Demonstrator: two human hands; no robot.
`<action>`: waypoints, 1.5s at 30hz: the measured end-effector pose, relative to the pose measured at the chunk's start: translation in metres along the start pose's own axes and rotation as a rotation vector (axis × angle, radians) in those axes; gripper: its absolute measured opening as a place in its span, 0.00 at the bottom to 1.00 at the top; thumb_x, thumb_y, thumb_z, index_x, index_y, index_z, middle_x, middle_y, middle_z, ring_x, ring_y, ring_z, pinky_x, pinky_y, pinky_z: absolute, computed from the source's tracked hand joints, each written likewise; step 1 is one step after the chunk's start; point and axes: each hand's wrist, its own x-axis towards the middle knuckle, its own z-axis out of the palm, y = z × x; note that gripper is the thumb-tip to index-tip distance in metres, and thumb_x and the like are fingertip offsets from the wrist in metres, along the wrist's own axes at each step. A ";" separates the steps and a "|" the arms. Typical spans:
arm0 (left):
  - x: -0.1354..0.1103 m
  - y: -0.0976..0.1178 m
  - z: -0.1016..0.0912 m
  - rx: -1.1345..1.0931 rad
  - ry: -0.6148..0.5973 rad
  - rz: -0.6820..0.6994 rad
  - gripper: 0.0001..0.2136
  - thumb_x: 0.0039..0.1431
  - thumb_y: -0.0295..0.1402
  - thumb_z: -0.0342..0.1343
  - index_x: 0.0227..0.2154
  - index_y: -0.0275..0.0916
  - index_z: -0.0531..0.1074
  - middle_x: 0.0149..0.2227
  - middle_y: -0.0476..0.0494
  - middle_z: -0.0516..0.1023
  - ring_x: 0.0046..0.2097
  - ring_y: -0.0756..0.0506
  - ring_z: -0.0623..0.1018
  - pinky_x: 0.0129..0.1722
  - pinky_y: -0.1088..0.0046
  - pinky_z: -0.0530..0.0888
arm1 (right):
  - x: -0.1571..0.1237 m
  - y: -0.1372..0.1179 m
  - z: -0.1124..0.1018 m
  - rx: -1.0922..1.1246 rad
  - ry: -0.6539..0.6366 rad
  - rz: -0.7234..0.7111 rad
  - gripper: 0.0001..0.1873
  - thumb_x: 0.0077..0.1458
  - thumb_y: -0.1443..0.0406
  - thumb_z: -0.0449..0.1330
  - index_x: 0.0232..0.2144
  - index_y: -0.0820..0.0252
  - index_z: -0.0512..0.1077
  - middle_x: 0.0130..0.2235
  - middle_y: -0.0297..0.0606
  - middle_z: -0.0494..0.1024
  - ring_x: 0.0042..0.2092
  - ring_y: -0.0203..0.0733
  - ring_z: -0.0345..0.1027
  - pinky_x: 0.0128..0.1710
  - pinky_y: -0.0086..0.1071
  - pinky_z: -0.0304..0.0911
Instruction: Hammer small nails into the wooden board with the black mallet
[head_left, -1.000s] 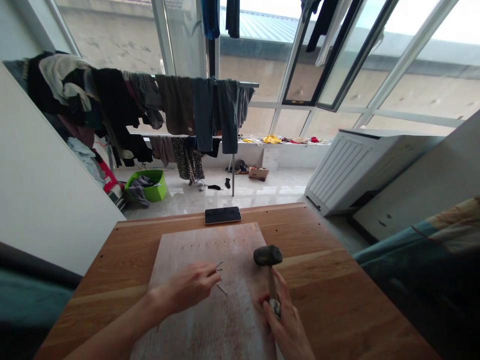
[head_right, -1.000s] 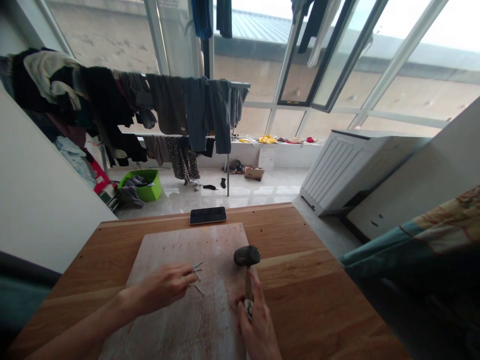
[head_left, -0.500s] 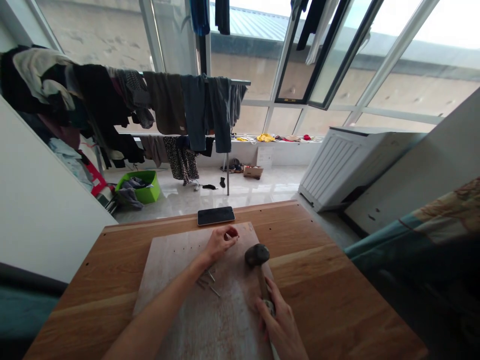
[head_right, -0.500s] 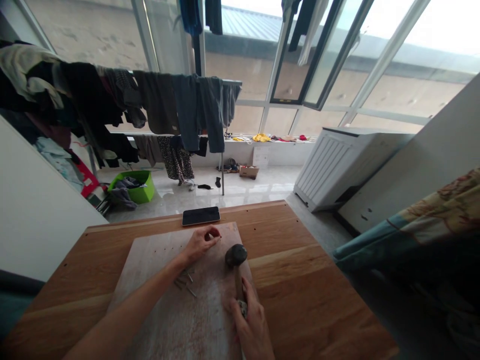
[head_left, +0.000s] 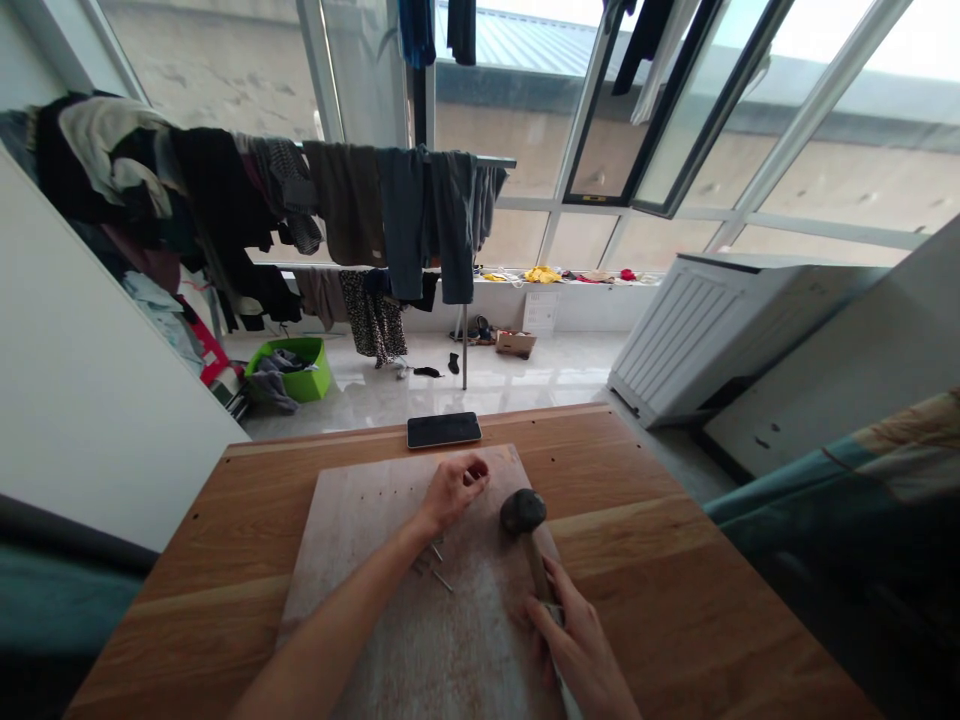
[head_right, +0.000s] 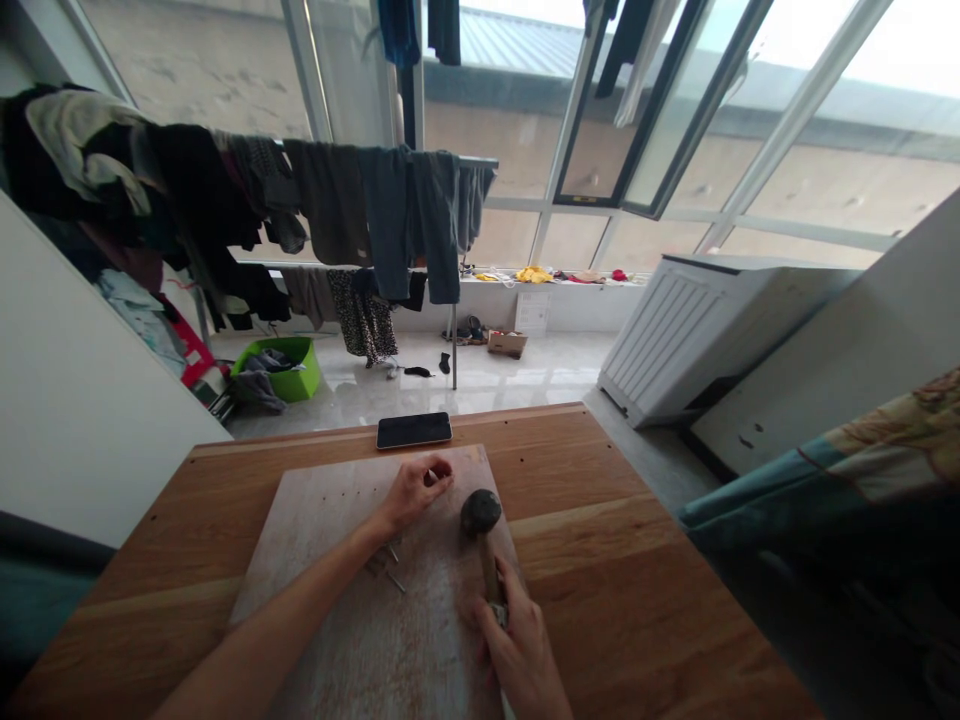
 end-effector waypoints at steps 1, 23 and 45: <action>0.000 0.001 -0.001 0.004 0.002 0.004 0.02 0.54 0.28 0.57 0.31 0.38 0.75 0.30 0.49 0.79 0.30 0.50 0.76 0.32 0.77 0.72 | 0.000 -0.001 0.000 -0.012 -0.002 -0.003 0.42 0.56 0.52 0.56 0.65 0.74 0.57 0.15 0.27 0.71 0.17 0.40 0.67 0.16 0.27 0.62; -0.001 0.000 0.002 0.093 -0.033 -0.015 0.03 0.55 0.29 0.57 0.32 0.38 0.75 0.27 0.49 0.77 0.29 0.48 0.76 0.31 0.75 0.69 | 0.009 -0.012 -0.009 -0.038 0.153 -0.179 0.33 0.54 0.44 0.59 0.51 0.63 0.75 0.40 0.45 0.82 0.43 0.51 0.77 0.38 0.34 0.73; 0.001 -0.001 0.003 -0.003 -0.021 -0.004 0.17 0.51 0.25 0.57 0.45 0.40 0.69 0.33 0.51 0.81 0.29 0.50 0.75 0.31 0.76 0.69 | 0.036 -0.050 0.010 -0.058 0.086 -0.207 0.32 0.59 0.48 0.52 0.55 0.65 0.70 0.23 0.30 0.69 0.16 0.33 0.58 0.15 0.26 0.55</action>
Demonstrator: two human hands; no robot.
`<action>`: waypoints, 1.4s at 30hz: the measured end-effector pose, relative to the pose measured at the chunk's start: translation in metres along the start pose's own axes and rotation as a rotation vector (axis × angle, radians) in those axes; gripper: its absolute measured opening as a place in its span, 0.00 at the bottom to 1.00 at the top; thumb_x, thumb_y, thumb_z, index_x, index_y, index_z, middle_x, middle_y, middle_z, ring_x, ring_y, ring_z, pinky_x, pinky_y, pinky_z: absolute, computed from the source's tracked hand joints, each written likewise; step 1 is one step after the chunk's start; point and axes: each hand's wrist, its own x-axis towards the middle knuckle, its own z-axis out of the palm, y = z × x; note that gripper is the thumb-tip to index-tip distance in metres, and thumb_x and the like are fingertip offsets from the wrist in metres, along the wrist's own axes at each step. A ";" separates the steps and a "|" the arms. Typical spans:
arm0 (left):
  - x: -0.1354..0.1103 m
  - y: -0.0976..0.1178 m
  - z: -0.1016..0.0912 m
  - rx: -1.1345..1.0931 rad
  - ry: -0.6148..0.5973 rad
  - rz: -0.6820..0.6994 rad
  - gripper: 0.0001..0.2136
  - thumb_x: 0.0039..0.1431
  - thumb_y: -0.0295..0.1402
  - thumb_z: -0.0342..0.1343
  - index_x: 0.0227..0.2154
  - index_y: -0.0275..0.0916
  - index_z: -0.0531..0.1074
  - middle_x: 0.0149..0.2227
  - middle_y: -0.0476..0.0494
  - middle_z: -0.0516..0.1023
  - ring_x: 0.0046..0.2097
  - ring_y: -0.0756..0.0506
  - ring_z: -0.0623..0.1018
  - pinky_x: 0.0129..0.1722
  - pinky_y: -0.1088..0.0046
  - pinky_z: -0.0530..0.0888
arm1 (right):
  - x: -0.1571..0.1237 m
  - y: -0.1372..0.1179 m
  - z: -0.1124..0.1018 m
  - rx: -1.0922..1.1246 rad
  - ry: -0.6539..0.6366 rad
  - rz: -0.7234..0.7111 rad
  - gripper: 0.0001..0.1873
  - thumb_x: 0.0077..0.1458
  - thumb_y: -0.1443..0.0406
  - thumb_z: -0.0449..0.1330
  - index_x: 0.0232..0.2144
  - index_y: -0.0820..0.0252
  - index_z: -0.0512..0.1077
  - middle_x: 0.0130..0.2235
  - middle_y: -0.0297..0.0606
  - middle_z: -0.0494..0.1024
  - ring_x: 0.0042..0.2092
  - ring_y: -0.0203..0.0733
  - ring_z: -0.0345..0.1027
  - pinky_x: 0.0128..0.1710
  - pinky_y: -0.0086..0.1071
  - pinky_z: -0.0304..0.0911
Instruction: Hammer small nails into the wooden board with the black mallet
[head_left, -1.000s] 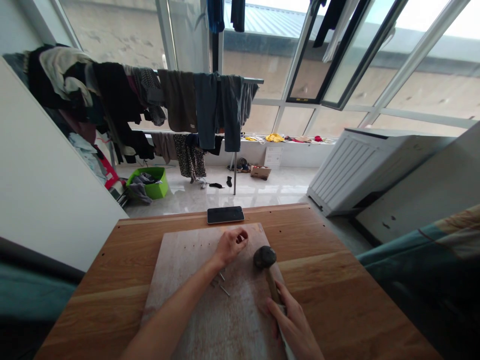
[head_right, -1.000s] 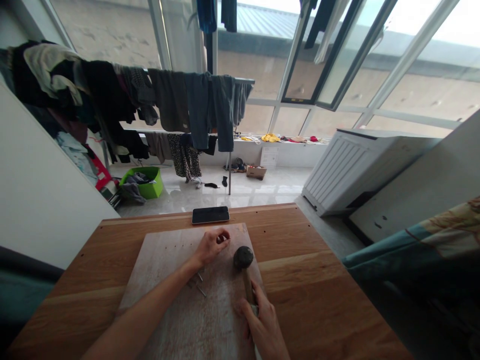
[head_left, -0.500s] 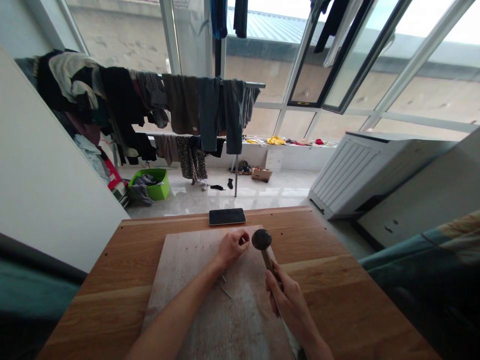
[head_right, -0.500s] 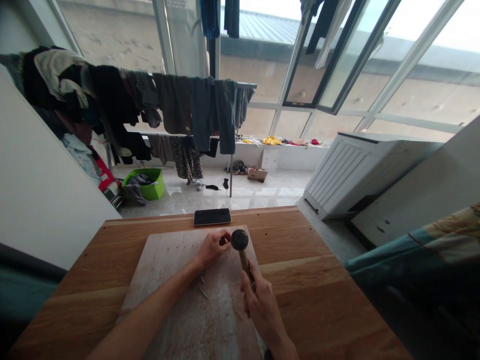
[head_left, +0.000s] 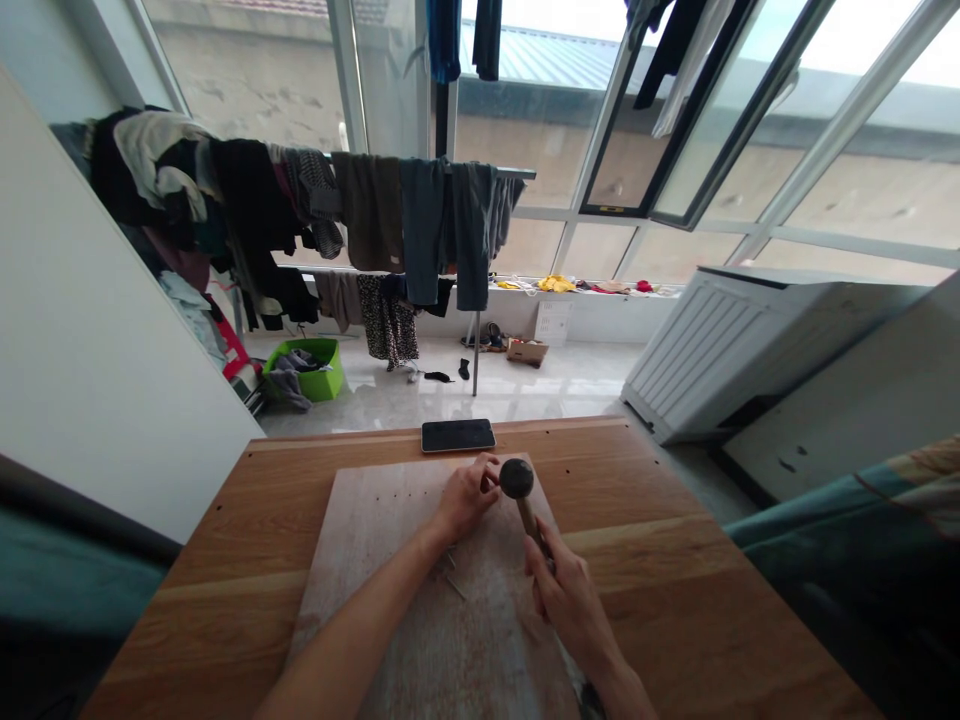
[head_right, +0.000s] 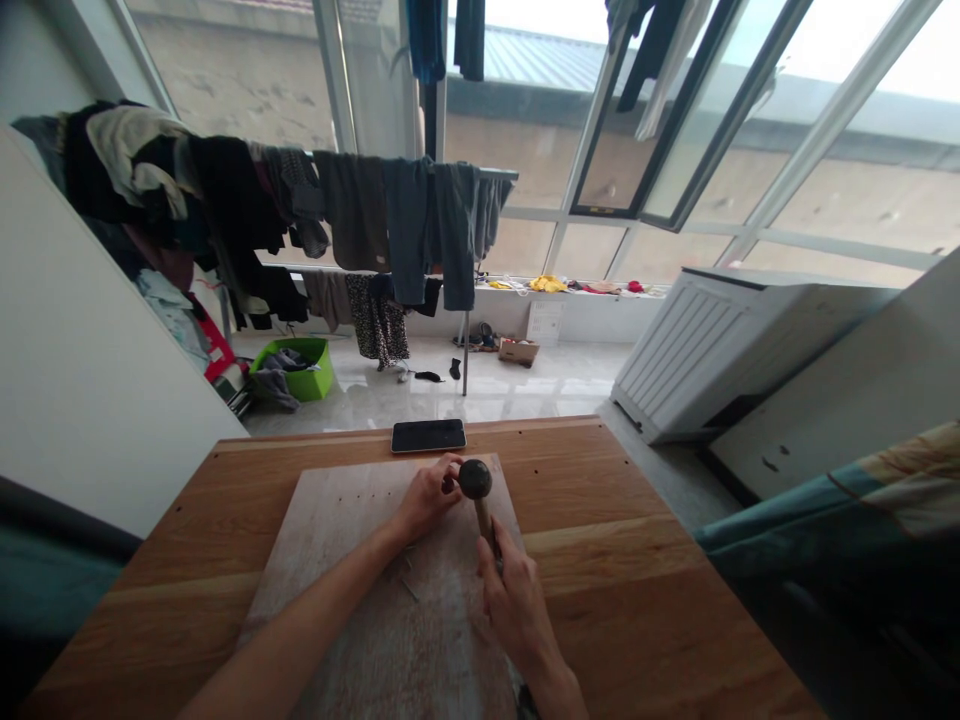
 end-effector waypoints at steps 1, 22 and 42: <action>0.000 0.000 0.000 0.005 -0.001 -0.001 0.17 0.51 0.25 0.57 0.45 0.40 0.69 0.33 0.50 0.81 0.29 0.50 0.75 0.32 0.76 0.70 | -0.002 0.001 0.000 0.004 -0.002 0.003 0.32 0.59 0.48 0.52 0.55 0.66 0.69 0.23 0.30 0.69 0.16 0.33 0.58 0.15 0.27 0.55; -0.029 0.024 -0.041 0.384 -0.227 0.132 0.05 0.56 0.31 0.58 0.36 0.39 0.71 0.39 0.44 0.74 0.40 0.44 0.74 0.41 0.70 0.71 | -0.020 0.029 0.004 0.028 0.031 0.101 0.36 0.61 0.46 0.48 0.58 0.70 0.65 0.16 0.26 0.64 0.16 0.40 0.62 0.15 0.29 0.59; -0.062 0.075 -0.060 0.899 -0.620 0.082 0.15 0.54 0.19 0.51 0.43 0.36 0.73 0.45 0.38 0.76 0.46 0.40 0.76 0.45 0.66 0.73 | -0.019 0.029 0.003 -0.009 0.074 0.085 0.36 0.62 0.48 0.48 0.60 0.71 0.66 0.15 0.27 0.65 0.17 0.41 0.65 0.19 0.30 0.61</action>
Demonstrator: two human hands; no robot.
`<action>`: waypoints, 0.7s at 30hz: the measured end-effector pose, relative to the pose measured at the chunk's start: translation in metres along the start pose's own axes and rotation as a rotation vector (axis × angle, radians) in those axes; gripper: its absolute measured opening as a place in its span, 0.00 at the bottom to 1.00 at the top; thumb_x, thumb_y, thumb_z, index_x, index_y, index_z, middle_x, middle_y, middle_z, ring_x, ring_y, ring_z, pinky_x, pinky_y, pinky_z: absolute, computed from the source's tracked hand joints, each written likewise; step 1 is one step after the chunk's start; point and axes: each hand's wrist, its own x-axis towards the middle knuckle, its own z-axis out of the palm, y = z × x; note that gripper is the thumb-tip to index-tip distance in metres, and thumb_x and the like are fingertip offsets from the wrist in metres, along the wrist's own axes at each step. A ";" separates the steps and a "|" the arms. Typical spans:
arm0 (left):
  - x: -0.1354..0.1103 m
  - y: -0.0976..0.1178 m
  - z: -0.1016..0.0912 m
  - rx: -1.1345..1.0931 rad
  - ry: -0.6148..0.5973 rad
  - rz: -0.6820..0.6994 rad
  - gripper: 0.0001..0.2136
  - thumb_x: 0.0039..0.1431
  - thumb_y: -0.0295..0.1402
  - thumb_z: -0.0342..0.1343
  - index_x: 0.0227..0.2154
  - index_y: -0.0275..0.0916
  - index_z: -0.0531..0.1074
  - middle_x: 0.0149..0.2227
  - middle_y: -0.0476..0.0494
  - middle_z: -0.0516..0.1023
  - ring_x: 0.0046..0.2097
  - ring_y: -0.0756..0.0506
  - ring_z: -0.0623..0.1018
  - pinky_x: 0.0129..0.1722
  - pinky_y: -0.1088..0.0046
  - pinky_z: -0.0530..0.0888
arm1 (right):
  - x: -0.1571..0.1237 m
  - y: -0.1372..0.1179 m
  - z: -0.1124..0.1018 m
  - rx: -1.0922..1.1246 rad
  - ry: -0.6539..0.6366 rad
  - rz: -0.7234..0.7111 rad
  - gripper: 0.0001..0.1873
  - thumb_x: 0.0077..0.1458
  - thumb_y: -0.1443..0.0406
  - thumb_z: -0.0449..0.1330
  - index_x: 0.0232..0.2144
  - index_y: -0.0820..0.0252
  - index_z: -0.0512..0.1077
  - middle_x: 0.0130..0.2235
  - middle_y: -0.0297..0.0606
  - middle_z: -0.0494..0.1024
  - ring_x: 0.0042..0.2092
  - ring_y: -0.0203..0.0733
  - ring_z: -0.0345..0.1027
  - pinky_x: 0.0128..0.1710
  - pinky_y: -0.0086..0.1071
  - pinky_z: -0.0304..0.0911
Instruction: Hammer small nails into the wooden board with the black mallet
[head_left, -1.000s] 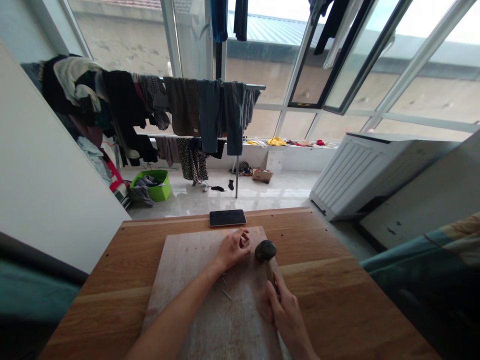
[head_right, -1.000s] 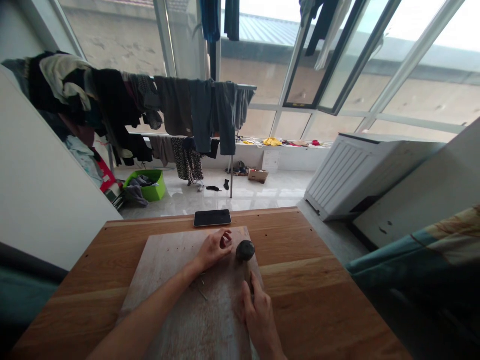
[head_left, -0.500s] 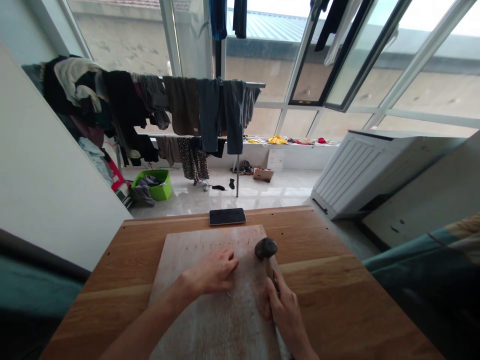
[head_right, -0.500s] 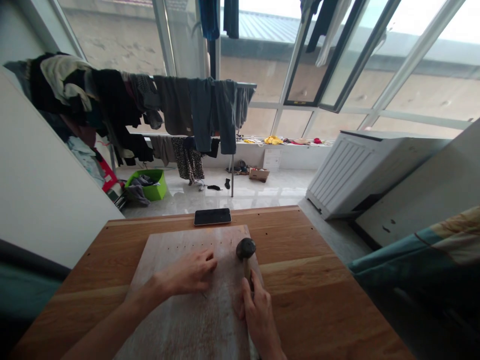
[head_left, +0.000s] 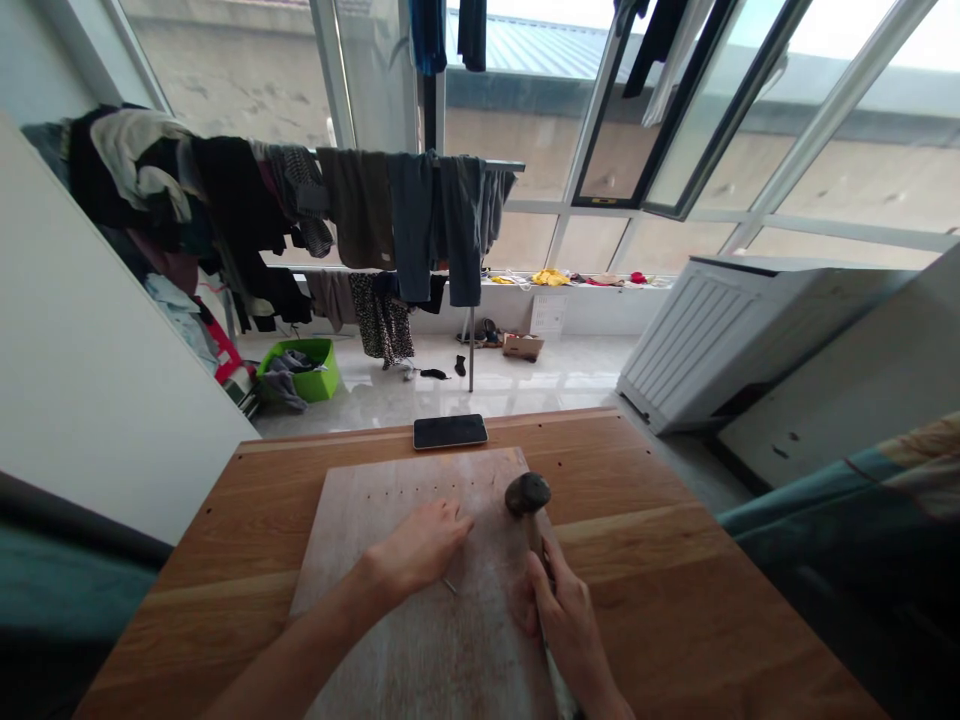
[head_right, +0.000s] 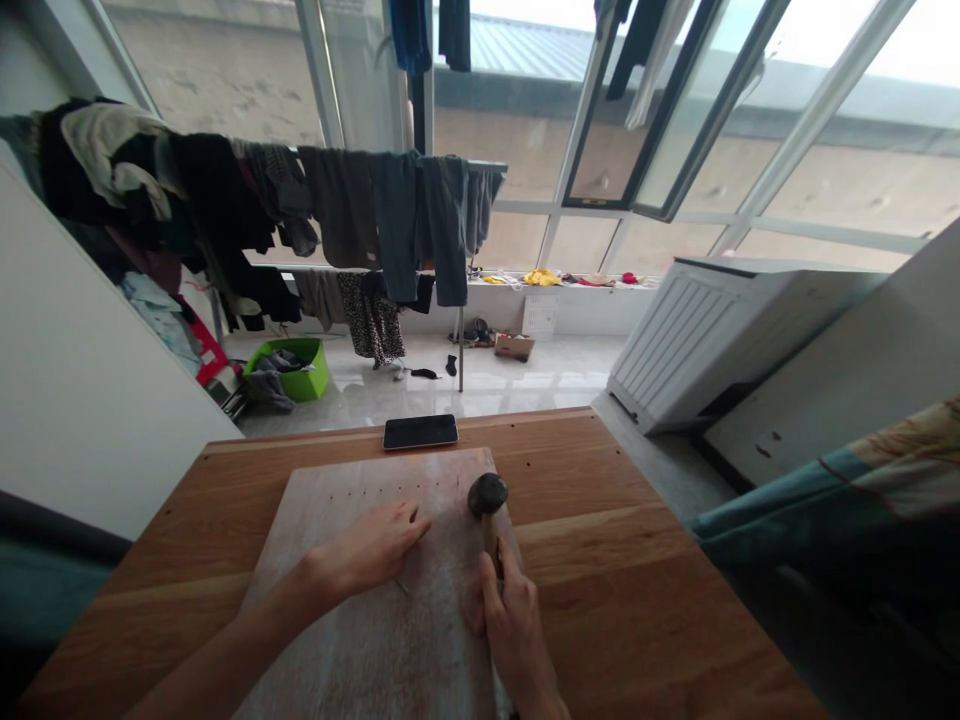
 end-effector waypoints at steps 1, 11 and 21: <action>0.001 -0.001 0.003 -0.009 0.009 0.000 0.15 0.55 0.18 0.48 0.42 0.36 0.73 0.44 0.37 0.76 0.45 0.40 0.76 0.43 0.66 0.74 | 0.000 0.000 0.000 -0.001 -0.001 0.003 0.36 0.62 0.48 0.48 0.60 0.71 0.65 0.15 0.27 0.65 0.17 0.41 0.65 0.19 0.30 0.61; 0.007 -0.014 0.010 -0.148 0.055 0.060 0.12 0.53 0.18 0.49 0.35 0.38 0.74 0.35 0.41 0.78 0.38 0.41 0.78 0.37 0.68 0.73 | 0.000 0.002 0.001 0.001 -0.028 -0.014 0.34 0.63 0.48 0.46 0.57 0.71 0.65 0.14 0.25 0.64 0.15 0.41 0.64 0.18 0.29 0.61; 0.015 -0.038 0.001 -0.712 0.210 0.070 0.11 0.54 0.22 0.54 0.35 0.37 0.79 0.33 0.46 0.81 0.35 0.48 0.79 0.37 0.76 0.72 | 0.002 0.003 0.001 -0.015 -0.027 0.010 0.36 0.62 0.47 0.46 0.59 0.70 0.66 0.14 0.26 0.65 0.15 0.41 0.64 0.17 0.29 0.60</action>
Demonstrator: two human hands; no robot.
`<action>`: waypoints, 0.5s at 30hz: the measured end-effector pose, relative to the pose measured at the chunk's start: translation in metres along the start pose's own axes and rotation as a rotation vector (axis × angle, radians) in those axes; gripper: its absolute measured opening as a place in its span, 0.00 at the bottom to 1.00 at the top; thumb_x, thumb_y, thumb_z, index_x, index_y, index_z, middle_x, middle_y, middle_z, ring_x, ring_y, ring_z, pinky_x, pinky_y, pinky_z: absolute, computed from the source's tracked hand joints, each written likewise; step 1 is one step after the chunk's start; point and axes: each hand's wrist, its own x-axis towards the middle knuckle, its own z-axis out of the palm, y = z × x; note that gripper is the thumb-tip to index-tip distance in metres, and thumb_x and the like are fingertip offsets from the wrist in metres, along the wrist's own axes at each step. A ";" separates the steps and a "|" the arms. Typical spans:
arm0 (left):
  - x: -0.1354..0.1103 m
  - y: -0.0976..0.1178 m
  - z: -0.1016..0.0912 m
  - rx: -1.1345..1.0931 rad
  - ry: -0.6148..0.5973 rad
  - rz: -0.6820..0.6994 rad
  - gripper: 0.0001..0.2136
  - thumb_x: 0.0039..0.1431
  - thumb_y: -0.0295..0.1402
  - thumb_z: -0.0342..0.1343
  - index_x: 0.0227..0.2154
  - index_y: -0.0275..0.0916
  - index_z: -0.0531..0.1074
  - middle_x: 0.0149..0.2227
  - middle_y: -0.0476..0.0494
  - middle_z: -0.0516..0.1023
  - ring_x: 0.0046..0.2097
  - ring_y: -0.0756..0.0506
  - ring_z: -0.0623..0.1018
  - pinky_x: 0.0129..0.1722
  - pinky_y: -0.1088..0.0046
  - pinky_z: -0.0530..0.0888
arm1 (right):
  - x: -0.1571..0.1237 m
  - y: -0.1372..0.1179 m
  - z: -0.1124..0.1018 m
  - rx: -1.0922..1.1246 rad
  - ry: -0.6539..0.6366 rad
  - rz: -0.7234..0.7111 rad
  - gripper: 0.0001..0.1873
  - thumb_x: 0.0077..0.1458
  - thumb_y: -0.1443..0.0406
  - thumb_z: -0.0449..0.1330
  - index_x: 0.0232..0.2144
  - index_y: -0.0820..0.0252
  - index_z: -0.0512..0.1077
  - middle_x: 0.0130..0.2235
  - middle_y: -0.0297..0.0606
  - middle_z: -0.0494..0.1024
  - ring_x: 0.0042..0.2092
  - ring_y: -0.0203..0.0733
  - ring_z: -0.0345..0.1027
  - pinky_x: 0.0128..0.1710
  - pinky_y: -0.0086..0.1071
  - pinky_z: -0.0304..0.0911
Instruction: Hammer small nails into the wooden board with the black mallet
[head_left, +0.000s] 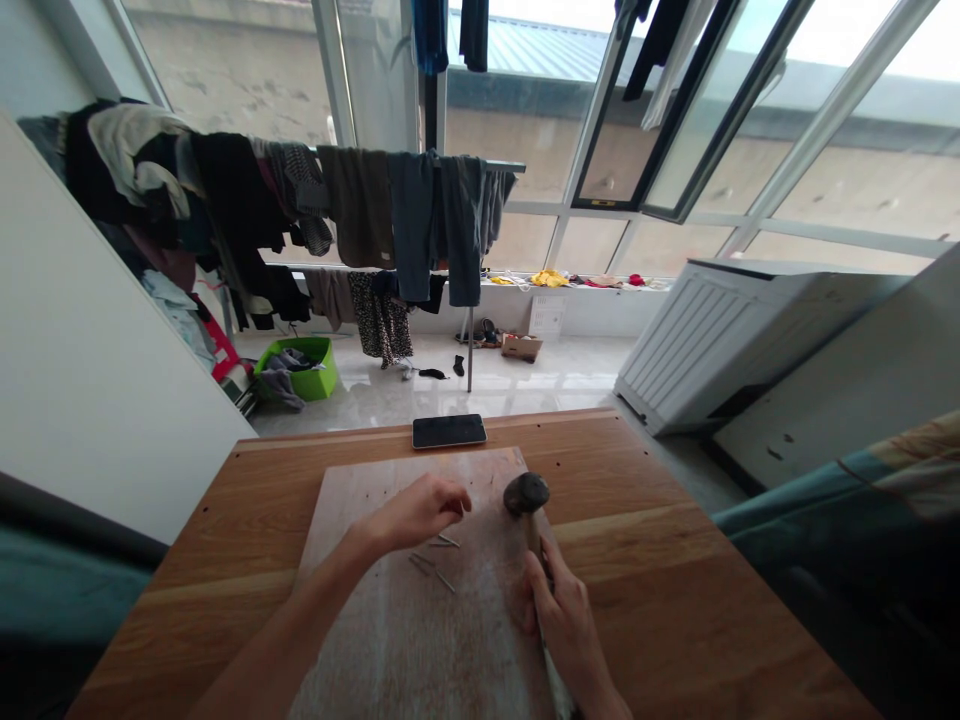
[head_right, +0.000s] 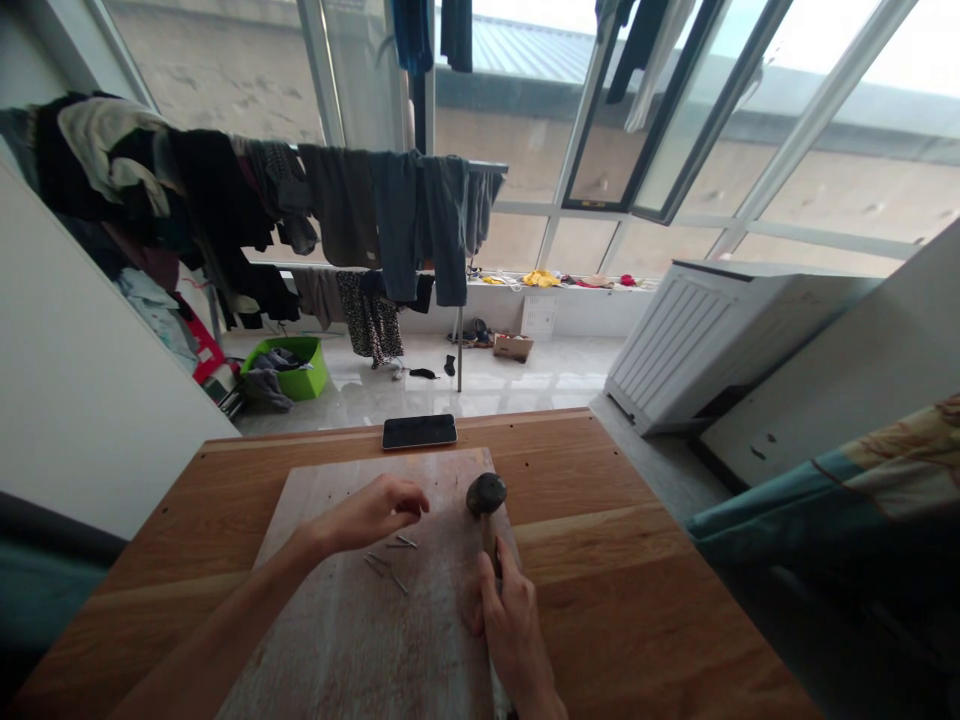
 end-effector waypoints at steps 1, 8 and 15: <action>0.001 -0.002 0.001 -0.022 0.009 0.004 0.10 0.53 0.22 0.54 0.34 0.36 0.79 0.33 0.46 0.81 0.35 0.48 0.79 0.37 0.77 0.72 | 0.000 0.000 0.000 0.002 0.000 -0.004 0.36 0.62 0.47 0.46 0.59 0.71 0.66 0.14 0.26 0.65 0.16 0.41 0.64 0.18 0.29 0.60; 0.005 -0.011 0.007 -0.057 0.097 0.070 0.08 0.55 0.23 0.55 0.31 0.36 0.80 0.32 0.46 0.81 0.35 0.48 0.78 0.36 0.77 0.71 | -0.001 0.000 0.000 0.025 0.002 -0.019 0.36 0.62 0.48 0.47 0.58 0.73 0.65 0.14 0.26 0.64 0.15 0.40 0.62 0.17 0.29 0.60; 0.032 -0.030 0.026 -0.133 0.464 0.074 0.05 0.58 0.28 0.57 0.33 0.37 0.79 0.34 0.44 0.81 0.36 0.47 0.79 0.40 0.73 0.75 | -0.001 0.002 0.000 0.061 -0.001 -0.011 0.35 0.62 0.47 0.48 0.58 0.69 0.67 0.16 0.27 0.66 0.15 0.40 0.63 0.15 0.28 0.59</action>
